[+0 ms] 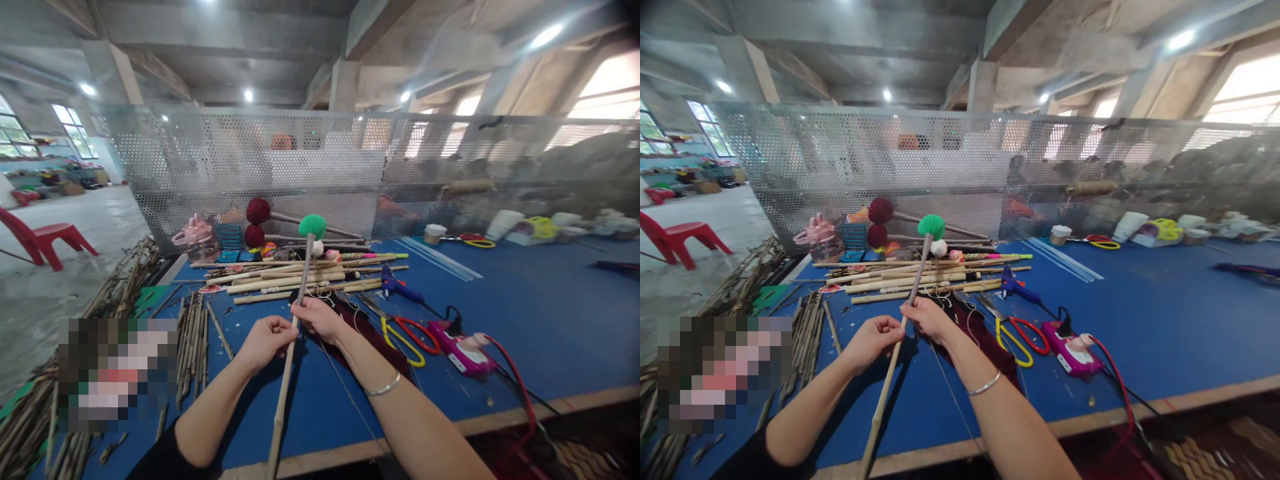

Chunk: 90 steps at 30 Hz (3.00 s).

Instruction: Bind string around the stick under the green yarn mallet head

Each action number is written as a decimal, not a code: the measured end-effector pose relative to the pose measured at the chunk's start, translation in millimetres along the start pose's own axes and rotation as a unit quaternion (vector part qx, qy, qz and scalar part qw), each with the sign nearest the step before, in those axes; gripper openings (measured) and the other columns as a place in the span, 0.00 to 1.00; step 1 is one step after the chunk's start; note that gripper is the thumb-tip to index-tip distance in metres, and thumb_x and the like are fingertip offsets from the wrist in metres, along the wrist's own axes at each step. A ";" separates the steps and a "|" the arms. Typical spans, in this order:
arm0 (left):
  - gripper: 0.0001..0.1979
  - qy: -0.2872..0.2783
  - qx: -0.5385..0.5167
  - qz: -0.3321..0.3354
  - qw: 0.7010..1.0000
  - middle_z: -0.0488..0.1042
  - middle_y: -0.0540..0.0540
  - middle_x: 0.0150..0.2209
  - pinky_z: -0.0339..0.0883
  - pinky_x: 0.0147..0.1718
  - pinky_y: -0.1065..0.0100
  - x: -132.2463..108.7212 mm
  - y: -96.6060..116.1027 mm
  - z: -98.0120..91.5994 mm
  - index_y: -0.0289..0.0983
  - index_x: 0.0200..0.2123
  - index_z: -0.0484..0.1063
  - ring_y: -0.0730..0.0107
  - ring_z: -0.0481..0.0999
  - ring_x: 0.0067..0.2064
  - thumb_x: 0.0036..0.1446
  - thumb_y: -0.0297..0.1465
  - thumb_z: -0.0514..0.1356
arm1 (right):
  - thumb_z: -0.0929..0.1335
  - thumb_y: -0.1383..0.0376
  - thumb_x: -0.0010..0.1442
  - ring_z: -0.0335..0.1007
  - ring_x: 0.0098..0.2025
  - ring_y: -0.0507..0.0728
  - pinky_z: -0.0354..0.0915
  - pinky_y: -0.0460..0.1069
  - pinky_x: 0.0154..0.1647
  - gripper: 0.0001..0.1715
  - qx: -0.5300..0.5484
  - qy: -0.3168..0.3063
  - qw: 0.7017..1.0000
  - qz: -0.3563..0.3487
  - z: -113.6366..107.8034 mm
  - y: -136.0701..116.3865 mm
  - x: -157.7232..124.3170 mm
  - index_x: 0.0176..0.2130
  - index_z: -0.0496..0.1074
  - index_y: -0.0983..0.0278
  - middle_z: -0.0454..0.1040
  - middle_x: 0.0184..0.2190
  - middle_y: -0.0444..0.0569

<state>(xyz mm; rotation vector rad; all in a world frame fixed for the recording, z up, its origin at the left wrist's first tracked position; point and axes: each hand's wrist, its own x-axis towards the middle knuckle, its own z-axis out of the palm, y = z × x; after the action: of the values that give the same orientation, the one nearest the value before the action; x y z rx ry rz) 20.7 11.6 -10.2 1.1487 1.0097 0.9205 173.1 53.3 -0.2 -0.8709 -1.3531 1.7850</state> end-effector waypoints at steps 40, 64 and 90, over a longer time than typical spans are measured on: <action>0.18 0.057 -0.055 -0.099 0.992 0.69 0.49 0.20 0.59 0.21 0.78 3.6 -2.9 -4.2 0.31 0.27 0.71 0.82 0.65 0.19 0.36 0.39 0.66 | 0.64 0.55 0.51 0.38 0.13 0.44 0.37 0.40 0.13 0.16 -0.027 -0.077 0.996 0.026 1.9 8.0 0.1 0.35 0.59 0.63 0.49 0.13 0.33; 0.21 0.070 -0.047 -0.097 0.992 0.65 0.52 0.18 0.59 0.20 0.76 1.0 -3.4 2.7 0.32 0.23 0.67 0.81 0.63 0.19 0.34 0.44 0.65 | 0.65 0.56 0.51 0.35 0.12 0.43 0.34 0.40 0.12 0.16 0.017 -0.068 0.996 0.055 0.4 12.3 5.0 0.36 0.60 0.64 0.49 0.12 0.32; 0.13 0.327 0.026 0.259 0.908 0.67 0.52 0.21 0.59 0.19 0.77 -28.7 40.9 -17.1 0.35 0.26 0.63 0.79 0.64 0.20 0.50 0.40 0.56 | 0.59 0.65 0.44 0.32 0.11 0.44 0.31 0.41 0.12 0.05 0.010 0.036 0.995 0.096 -8.8 16.8 19.0 0.26 0.53 0.62 0.45 0.09 0.32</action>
<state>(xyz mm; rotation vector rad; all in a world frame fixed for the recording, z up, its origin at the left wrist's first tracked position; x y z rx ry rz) -6.5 -3.6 32.5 1.2002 1.2846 1.7965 168.3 70.6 -20.1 -1.0745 -1.2377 1.8904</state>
